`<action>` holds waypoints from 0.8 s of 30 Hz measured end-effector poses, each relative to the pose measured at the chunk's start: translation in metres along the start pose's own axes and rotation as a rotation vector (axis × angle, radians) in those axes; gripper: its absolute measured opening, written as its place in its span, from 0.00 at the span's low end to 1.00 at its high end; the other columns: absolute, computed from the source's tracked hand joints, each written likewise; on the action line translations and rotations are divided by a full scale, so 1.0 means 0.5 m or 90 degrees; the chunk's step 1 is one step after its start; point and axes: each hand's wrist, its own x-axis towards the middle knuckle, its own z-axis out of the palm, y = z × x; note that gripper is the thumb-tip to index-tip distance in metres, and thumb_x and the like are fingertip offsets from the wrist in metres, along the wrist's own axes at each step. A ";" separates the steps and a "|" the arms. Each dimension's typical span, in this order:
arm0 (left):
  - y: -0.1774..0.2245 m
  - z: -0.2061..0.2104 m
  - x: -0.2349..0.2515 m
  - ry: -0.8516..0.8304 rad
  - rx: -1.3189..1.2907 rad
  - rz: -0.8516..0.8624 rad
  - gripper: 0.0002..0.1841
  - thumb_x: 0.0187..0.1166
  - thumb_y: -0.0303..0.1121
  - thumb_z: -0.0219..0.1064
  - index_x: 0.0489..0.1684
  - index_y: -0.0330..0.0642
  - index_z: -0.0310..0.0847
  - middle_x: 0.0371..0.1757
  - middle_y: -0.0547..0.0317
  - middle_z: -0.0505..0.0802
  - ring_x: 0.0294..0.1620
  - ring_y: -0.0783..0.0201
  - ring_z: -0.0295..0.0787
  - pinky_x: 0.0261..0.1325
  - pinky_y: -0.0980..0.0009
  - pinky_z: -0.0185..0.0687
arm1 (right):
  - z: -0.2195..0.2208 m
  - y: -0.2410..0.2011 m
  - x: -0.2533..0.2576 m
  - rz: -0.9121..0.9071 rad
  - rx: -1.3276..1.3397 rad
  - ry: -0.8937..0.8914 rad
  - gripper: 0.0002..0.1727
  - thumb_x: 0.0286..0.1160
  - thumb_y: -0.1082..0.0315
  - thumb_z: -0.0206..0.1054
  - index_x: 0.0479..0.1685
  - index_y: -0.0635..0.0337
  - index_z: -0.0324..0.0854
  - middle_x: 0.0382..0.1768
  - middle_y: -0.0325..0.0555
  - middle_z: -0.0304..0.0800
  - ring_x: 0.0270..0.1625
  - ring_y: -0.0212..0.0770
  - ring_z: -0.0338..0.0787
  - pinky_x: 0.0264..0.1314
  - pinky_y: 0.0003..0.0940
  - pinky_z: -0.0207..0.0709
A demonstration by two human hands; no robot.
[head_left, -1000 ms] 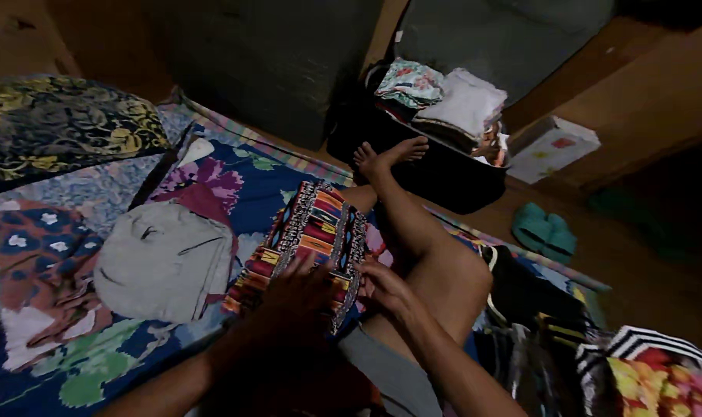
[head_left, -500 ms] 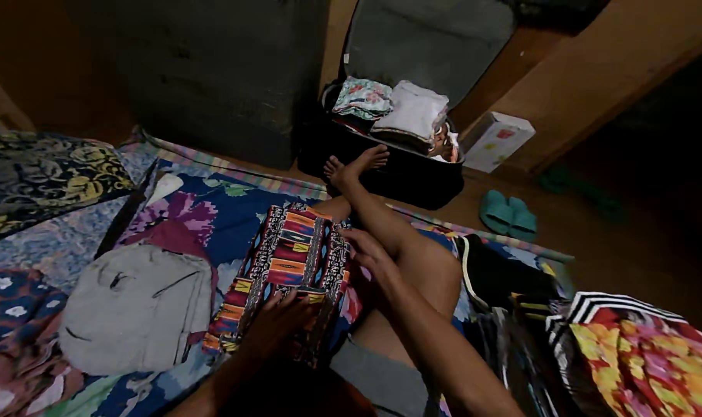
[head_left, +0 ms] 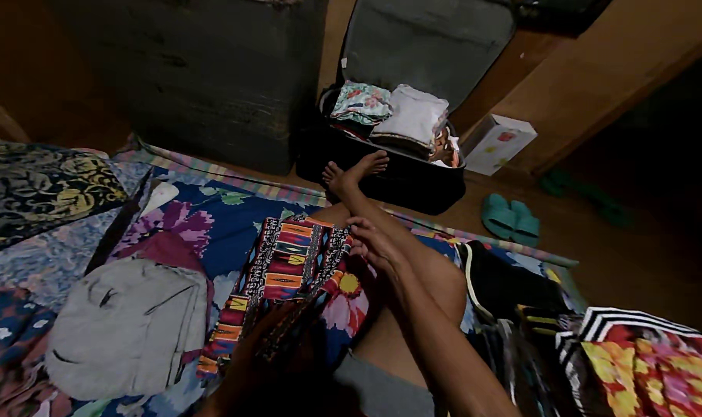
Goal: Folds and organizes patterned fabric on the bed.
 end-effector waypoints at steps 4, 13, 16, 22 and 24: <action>-0.001 -0.004 -0.002 -0.015 0.030 -0.030 0.25 0.84 0.31 0.63 0.72 0.16 0.73 0.71 0.35 0.87 0.75 0.62 0.84 0.83 0.68 0.70 | -0.009 -0.007 -0.026 0.017 -0.079 -0.052 0.16 0.91 0.68 0.48 0.66 0.69 0.72 0.45 0.44 0.89 0.36 0.34 0.91 0.41 0.31 0.88; -0.044 -0.001 -0.019 0.018 0.005 0.044 0.23 0.88 0.39 0.59 0.73 0.29 0.77 0.71 0.48 0.89 0.75 0.69 0.82 0.82 0.72 0.72 | 0.004 -0.026 -0.030 0.037 -0.055 0.028 0.06 0.89 0.73 0.51 0.54 0.61 0.71 0.38 0.41 0.86 0.32 0.36 0.90 0.34 0.32 0.88; -0.004 -0.007 -0.004 -0.074 0.035 0.000 0.23 0.85 0.34 0.61 0.67 0.19 0.79 0.70 0.32 0.87 0.78 0.51 0.81 0.85 0.61 0.66 | 0.011 -0.051 -0.007 -0.003 -0.029 0.111 0.06 0.89 0.75 0.51 0.54 0.65 0.70 0.39 0.45 0.84 0.33 0.36 0.88 0.38 0.33 0.86; -0.040 0.011 0.034 -0.274 0.174 -0.035 0.20 0.73 0.15 0.61 0.64 0.21 0.82 0.71 0.32 0.86 0.76 0.30 0.78 0.82 0.36 0.63 | 0.038 0.014 0.030 0.023 0.083 0.198 0.11 0.93 0.63 0.50 0.60 0.60 0.71 0.33 0.39 0.79 0.27 0.30 0.79 0.29 0.26 0.76; -0.032 0.015 0.022 -0.252 0.201 0.021 0.20 0.73 0.21 0.66 0.64 0.27 0.85 0.69 0.38 0.89 0.77 0.33 0.79 0.82 0.35 0.62 | 0.081 0.038 -0.012 0.123 0.125 0.199 0.24 0.93 0.46 0.44 0.69 0.54 0.70 0.38 0.40 0.81 0.29 0.30 0.79 0.28 0.27 0.75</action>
